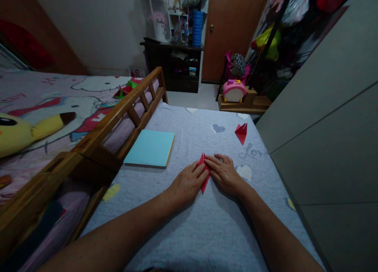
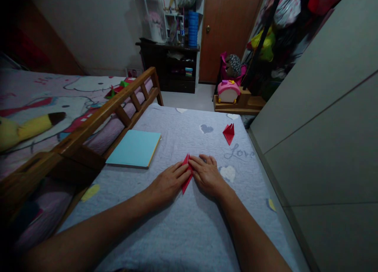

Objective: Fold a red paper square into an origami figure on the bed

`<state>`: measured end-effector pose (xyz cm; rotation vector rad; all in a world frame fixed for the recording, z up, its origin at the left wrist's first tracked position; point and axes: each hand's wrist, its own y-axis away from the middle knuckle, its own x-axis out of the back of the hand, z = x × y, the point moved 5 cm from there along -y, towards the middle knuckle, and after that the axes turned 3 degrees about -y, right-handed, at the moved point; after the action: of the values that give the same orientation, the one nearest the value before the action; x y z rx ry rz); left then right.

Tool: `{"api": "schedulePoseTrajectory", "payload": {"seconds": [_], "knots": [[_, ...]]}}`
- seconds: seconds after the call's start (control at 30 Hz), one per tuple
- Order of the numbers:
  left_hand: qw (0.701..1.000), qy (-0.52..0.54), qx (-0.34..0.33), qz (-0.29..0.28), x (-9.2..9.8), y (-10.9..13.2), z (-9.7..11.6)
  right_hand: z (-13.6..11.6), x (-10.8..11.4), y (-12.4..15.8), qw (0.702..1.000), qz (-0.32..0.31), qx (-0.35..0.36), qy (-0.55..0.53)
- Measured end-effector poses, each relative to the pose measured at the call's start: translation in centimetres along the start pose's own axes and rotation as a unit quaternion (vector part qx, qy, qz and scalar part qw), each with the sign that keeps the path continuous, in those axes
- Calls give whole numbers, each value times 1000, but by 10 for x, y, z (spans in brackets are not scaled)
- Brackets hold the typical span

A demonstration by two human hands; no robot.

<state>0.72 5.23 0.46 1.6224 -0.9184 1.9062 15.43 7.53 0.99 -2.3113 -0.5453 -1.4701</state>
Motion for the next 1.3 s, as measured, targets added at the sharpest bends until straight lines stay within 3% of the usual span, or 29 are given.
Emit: {"api": "schedulePoseTrajectory", "payload": {"seconds": [0.33,0.7,1.3], "knots": [[1000,7,-18,11,0,1,-4,1,1,-2,1000,-7,1,0],[999,-20,-18,-20,7,-3,-1,-1,1,-4,999,-31,-20,21],[999,-22,-7,-38,16,-4,3,13,4,-31,996,-46,-46,62]]}}
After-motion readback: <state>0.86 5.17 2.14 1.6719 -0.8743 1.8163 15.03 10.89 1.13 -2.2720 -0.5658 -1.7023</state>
